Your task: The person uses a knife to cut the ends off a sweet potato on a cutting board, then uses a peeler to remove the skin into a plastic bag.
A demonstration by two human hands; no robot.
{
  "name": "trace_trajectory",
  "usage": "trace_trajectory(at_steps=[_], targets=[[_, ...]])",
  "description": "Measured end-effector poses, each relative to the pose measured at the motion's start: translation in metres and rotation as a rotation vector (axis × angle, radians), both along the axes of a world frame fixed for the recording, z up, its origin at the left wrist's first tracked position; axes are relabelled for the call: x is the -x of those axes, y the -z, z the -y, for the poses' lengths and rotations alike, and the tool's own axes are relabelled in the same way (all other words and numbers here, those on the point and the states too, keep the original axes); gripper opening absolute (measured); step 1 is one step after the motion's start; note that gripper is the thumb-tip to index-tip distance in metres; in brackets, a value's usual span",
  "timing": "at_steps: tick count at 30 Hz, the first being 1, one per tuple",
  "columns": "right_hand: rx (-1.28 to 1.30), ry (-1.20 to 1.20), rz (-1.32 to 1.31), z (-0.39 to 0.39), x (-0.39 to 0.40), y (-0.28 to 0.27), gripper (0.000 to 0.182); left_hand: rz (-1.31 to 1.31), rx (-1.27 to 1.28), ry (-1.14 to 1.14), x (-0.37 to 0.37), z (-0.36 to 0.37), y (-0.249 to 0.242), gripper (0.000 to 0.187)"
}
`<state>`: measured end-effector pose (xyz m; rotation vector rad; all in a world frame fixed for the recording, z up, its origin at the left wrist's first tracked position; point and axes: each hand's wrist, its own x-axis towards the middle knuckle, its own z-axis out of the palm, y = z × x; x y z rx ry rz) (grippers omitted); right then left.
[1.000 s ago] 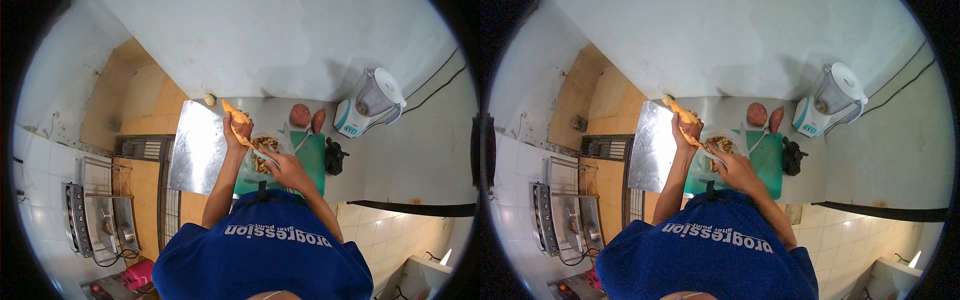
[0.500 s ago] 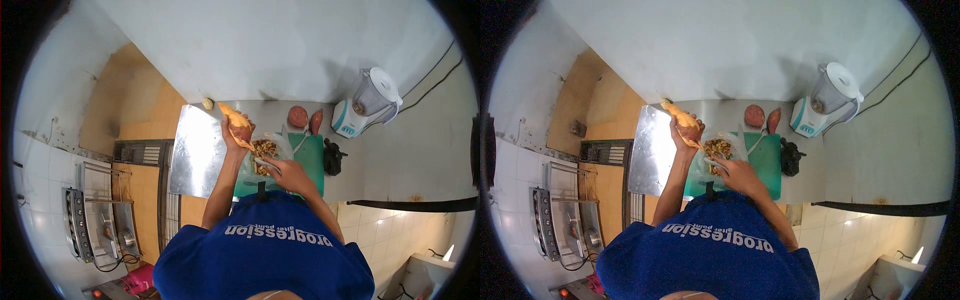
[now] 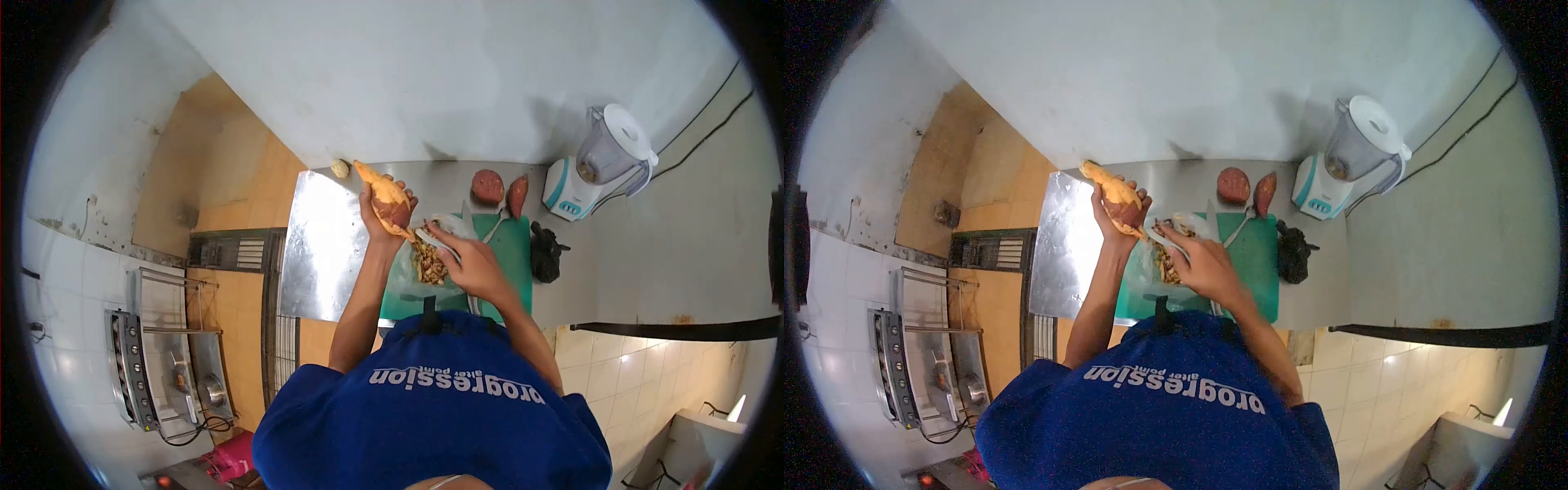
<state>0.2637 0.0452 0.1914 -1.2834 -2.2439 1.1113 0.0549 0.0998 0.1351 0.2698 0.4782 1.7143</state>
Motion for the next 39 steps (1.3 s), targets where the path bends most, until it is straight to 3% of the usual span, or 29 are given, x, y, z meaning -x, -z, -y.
trace_trajectory(at_steps=[2,4,8,12,15,18,20,24,26,28,30,33,35,38,39], targets=[[-0.074,-0.023,-0.039,0.002,0.001,0.009,0.044,0.051,-0.051,0.050,-0.006,-0.003,0.000,0.046],[0.005,-0.056,0.106,0.006,-0.007,0.018,0.043,0.003,-0.030,-0.013,-0.003,-0.006,-0.004,0.046],[0.073,0.013,-0.051,0.003,-0.009,0.019,0.044,0.051,-0.002,-0.111,0.010,-0.001,-0.006,0.045],[-0.011,0.062,-0.158,-0.005,-0.005,-0.003,0.047,-0.003,0.224,-0.136,0.004,-0.002,0.006,0.036],[-0.086,0.017,-0.001,-0.005,0.005,-0.007,0.048,-0.174,0.266,-0.088,-0.010,0.008,0.006,0.038],[-0.161,-0.012,-0.004,-0.005,0.013,0.003,0.048,-0.210,0.263,-0.103,-0.020,0.009,0.005,0.032],[-0.162,-0.045,0.147,0.001,0.011,0.003,0.047,-0.226,0.282,-0.134,-0.021,0.012,-0.002,0.028],[-0.137,-0.083,0.044,-0.002,0.006,0.003,0.047,-0.236,0.271,-0.165,-0.023,0.011,0.003,0.030],[-0.186,0.012,-0.071,-0.002,0.008,-0.007,0.047,-0.213,0.298,-0.188,-0.028,0.012,0.004,0.029],[-0.148,0.001,0.009,0.004,0.009,-0.008,0.047,-0.197,0.290,-0.160,-0.032,0.015,0.005,0.028],[-0.132,-0.017,0.082,0.003,0.006,-0.005,0.046,-0.188,0.282,-0.284,-0.026,0.004,0.002,0.027],[-0.101,-0.050,0.056,0.001,-0.001,0.004,0.047,-0.151,0.259,-0.280,-0.011,-0.001,-0.002,0.025],[-0.224,0.044,-0.097,-0.002,0.002,0.001,0.047,-0.139,0.259,-0.231,-0.003,0.000,0.010,0.026],[-0.197,-0.034,0.033,-0.004,0.017,-0.009,0.047,-0.093,0.290,-0.068,-0.015,0.010,0.001,0.029],[-0.256,-0.021,-0.093,0.001,0.016,0.002,0.046,-0.107,0.271,-0.117,-0.013,0.006,0.007,0.032]])
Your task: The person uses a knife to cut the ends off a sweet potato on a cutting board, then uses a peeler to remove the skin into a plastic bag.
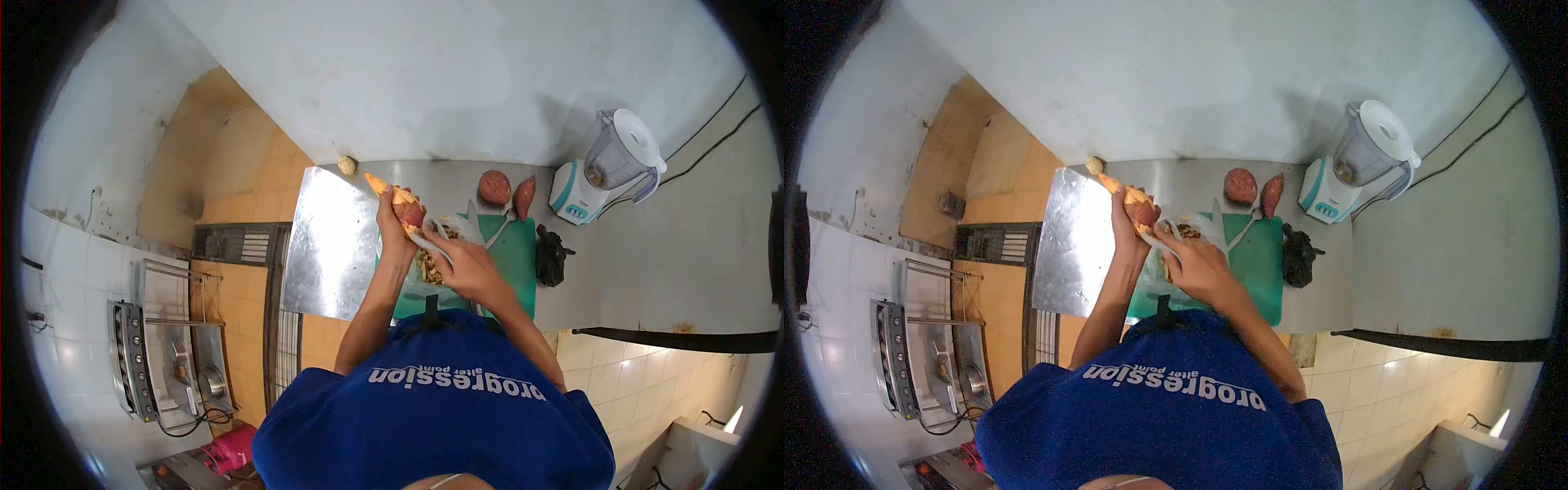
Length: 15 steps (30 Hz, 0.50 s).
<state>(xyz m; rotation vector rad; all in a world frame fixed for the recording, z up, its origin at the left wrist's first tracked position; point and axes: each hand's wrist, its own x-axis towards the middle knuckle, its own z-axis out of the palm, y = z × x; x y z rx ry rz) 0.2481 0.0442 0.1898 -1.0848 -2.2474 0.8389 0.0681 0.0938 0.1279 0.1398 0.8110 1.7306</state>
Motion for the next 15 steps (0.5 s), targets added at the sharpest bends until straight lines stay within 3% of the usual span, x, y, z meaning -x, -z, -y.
trace_trajectory(at_steps=[3,6,10,15], targets=[[0.150,-0.048,0.230,0.002,-0.021,-0.004,0.048,0.014,-0.009,-0.118,0.011,-0.002,-0.005,0.032],[0.121,0.015,0.075,0.001,-0.017,-0.006,0.049,-0.045,-0.026,-0.108,0.015,-0.004,-0.008,0.029],[0.095,-0.022,0.193,0.000,-0.004,-0.015,0.049,-0.190,0.028,0.002,0.000,0.001,-0.010,0.032],[0.033,-0.036,0.160,-0.003,-0.018,0.006,0.049,-0.021,0.024,-0.064,0.015,-0.001,-0.014,0.029]])
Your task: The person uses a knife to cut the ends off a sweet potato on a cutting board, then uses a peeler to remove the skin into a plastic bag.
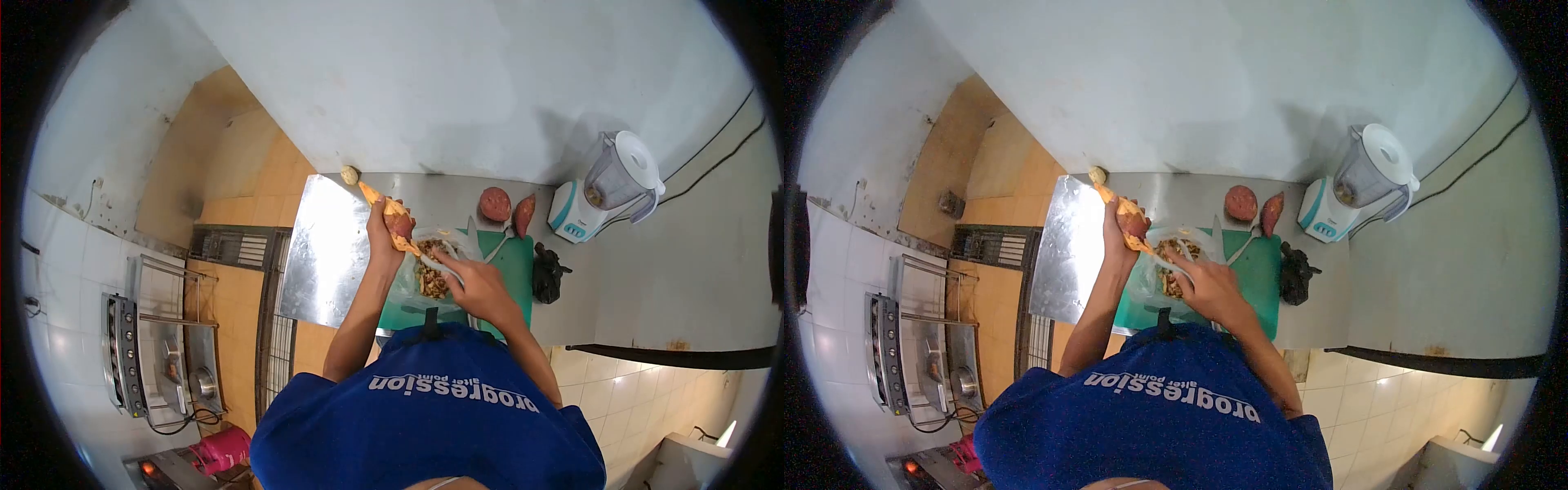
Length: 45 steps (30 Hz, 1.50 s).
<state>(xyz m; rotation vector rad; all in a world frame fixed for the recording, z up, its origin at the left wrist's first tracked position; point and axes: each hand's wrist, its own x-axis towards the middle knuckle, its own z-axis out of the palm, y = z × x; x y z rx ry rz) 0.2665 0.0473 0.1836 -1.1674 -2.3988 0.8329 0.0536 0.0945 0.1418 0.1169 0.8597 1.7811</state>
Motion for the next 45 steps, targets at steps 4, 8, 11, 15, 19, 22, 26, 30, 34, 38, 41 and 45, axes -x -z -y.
trace_trajectory(at_steps=[4,8,11,15,19,22,26,30,34,38,41,45], targets=[[-0.083,0.066,-0.111,0.000,0.019,-0.017,0.048,-0.020,0.050,0.051,-0.008,0.009,-0.013,0.029],[-0.003,-0.041,0.075,-0.003,0.012,-0.005,0.052,-0.024,-0.032,0.087,0.001,0.005,-0.004,0.030],[-0.002,-0.042,-0.001,-0.007,0.007,-0.012,0.051,0.019,-0.015,0.077,0.003,0.008,-0.013,0.031],[-0.006,0.034,-0.189,-0.009,0.027,-0.006,0.050,-0.040,-0.047,0.026,-0.014,0.012,-0.023,0.032],[0.098,-0.037,-0.007,-0.008,0.011,-0.013,0.046,0.020,-0.125,-0.006,0.001,0.007,-0.008,0.031],[0.339,0.000,-0.008,-0.012,0.007,-0.033,0.046,0.029,-0.211,0.023,0.002,0.008,-0.004,0.030],[0.113,-0.017,-0.309,-0.006,0.015,-0.005,0.047,0.086,-0.270,0.074,-0.008,0.010,-0.006,0.030],[0.270,-0.131,-0.072,-0.007,-0.002,-0.011,0.048,0.208,-0.300,0.041,0.004,0.005,-0.009,0.028],[0.255,-0.039,-0.307,-0.010,0.014,-0.016,0.047,0.227,-0.340,0.092,-0.006,0.008,-0.012,0.029],[0.260,-0.085,-0.187,-0.004,0.004,-0.013,0.047,0.334,-0.411,0.118,-0.005,0.005,-0.013,0.029],[0.278,-0.055,-0.294,-0.014,-0.004,-0.010,0.047,0.403,-0.413,0.121,-0.002,0.008,-0.011,0.030],[0.318,-0.064,-0.308,-0.008,0.017,-0.015,0.046,0.339,-0.464,0.178,-0.011,0.011,-0.018,0.031]])
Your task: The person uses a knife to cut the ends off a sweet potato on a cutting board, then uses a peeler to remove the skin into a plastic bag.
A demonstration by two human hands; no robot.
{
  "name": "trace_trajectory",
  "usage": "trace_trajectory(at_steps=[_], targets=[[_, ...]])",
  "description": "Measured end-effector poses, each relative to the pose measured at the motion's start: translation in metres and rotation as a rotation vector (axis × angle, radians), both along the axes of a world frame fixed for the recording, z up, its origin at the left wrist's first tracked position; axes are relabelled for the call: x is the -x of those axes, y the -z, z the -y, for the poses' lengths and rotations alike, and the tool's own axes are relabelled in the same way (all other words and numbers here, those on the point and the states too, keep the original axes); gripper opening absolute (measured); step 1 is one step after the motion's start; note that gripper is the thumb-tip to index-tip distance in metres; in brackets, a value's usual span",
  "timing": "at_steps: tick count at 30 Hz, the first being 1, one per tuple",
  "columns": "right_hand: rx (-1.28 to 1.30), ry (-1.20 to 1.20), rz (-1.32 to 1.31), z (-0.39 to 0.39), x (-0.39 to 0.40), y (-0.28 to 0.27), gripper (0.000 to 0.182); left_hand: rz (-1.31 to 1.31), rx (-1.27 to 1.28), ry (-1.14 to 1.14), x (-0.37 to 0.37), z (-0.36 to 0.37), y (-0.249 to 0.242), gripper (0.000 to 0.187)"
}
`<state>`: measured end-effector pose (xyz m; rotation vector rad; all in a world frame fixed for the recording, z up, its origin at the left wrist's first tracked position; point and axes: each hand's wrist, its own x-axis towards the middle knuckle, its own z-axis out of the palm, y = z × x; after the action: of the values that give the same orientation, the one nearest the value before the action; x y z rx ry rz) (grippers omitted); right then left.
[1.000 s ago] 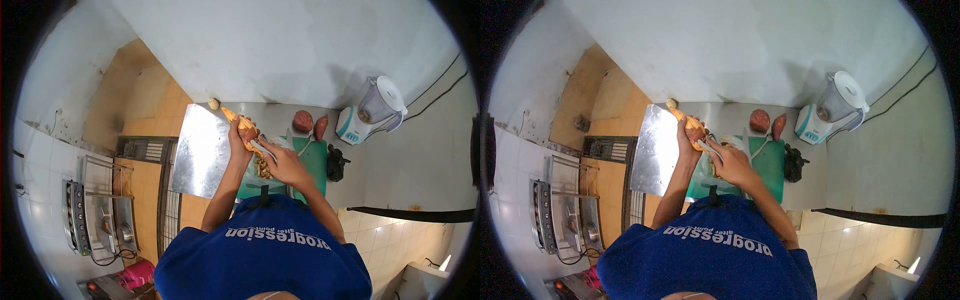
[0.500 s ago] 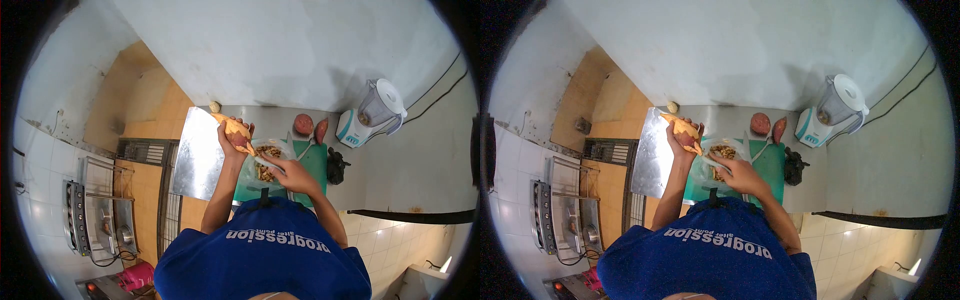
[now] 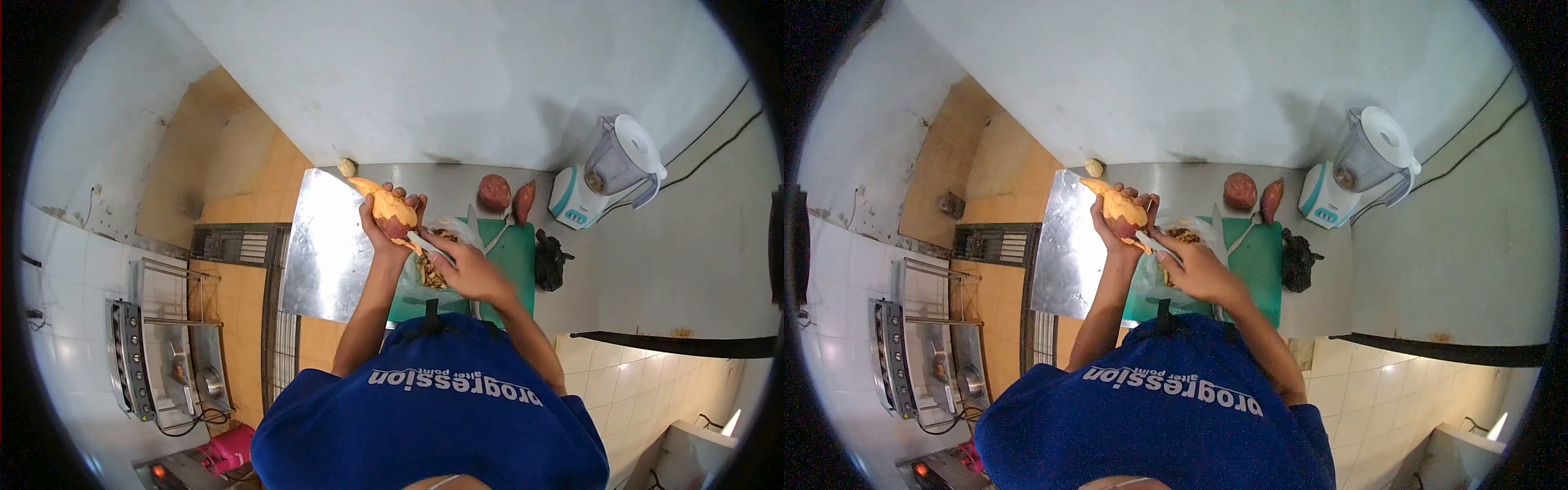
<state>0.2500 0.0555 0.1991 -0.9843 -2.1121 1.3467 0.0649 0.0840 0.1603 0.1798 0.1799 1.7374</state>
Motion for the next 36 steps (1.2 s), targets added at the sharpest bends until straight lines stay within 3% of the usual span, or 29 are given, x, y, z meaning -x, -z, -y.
trace_trajectory(at_steps=[5,7,11,13,15,17,18,23,26,29,32,36], targets=[[-0.075,-0.145,0.050,-0.002,-0.025,0.019,0.048,0.039,-0.026,-0.013,0.008,-0.006,0.017,0.034],[-0.055,-0.004,-0.039,-0.004,-0.019,0.013,0.047,0.055,-0.053,-0.002,0.010,-0.005,0.011,0.034],[-0.040,0.060,-0.086,-0.003,-0.002,-0.003,0.048,0.000,-0.034,0.004,0.003,-0.004,0.007,0.033],[0.009,-0.083,0.181,0.007,-0.014,-0.008,0.048,-0.027,-0.034,-0.031,0.014,-0.006,0.010,0.034],[-0.009,-0.139,0.259,0.005,-0.025,-0.015,0.049,-0.044,-0.009,-0.045,0.016,-0.009,0.011,0.033],[0.053,-0.015,0.184,0.004,-0.024,-0.013,0.048,-0.050,-0.015,-0.049,0.016,-0.011,0.012,0.033],[-0.159,0.044,-0.007,-0.001,-0.015,-0.005,0.047,-0.064,-0.026,-0.021,0.012,-0.010,0.011,0.033],[-0.057,0.006,0.110,0.005,-0.017,0.000,0.046,-0.097,-0.026,0.004,0.007,-0.010,0.016,0.032],[-0.146,-0.072,0.076,0.006,-0.027,0.022,0.046,-0.078,-0.010,-0.017,0.013,-0.011,0.019,0.033],[-0.160,0.055,-0.056,0.002,-0.014,0.001,0.046,-0.090,-0.013,-0.003,0.009,-0.007,0.009,0.035],[0.124,-0.037,0.294,0.006,-0.008,-0.037,0.045,-0.117,-0.017,0.003,0.005,-0.007,0.008,0.032],[0.005,-0.115,0.237,0.006,-0.024,-0.008,0.045,-0.078,-0.010,-0.059,0.017,-0.009,-0.001,0.032]])
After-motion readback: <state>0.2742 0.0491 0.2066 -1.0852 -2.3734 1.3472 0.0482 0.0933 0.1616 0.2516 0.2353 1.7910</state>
